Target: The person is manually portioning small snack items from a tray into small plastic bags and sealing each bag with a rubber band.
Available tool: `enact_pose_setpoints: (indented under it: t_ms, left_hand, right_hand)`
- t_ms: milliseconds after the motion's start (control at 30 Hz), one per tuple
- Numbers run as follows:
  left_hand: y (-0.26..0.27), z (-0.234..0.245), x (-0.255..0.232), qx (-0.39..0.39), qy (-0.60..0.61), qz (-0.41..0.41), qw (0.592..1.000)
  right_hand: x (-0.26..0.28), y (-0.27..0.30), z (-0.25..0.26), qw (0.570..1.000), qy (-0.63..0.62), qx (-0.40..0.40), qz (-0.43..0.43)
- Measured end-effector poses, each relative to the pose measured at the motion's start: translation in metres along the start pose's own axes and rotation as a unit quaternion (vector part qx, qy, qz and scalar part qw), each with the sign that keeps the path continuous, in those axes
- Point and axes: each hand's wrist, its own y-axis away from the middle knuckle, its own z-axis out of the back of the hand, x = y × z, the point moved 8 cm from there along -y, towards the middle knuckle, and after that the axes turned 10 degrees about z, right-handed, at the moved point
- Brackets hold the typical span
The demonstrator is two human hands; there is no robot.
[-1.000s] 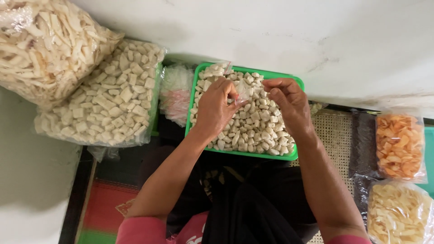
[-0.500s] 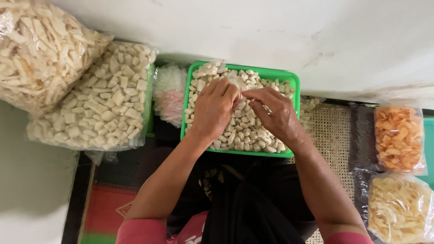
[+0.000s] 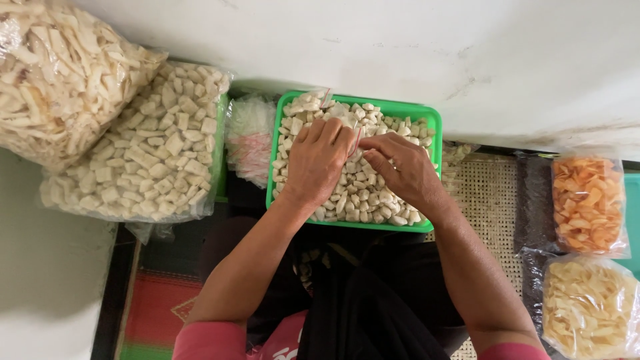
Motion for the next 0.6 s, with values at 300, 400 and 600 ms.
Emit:
enact_pose_setpoints:
  t_ms: [300, 400, 600]
  left_hand:
    - [-0.002, 0.001, 0.008, 0.012, -0.025, 0.027, 0.999]
    - [0.009, -0.016, 0.017, 0.018, -0.019, 0.039, 0.999]
    - [0.012, -0.019, 0.013, 0.023, -0.037, 0.026, 0.999]
  right_hand:
    - [-0.010, 0.006, -0.019, 0.992, -0.104, 0.034, -0.059]
    - [-0.017, 0.009, -0.025, 0.988, -0.135, 0.033, -0.062]
    - [-0.022, 0.011, -0.036, 0.964, -0.234, 0.056, -0.111]
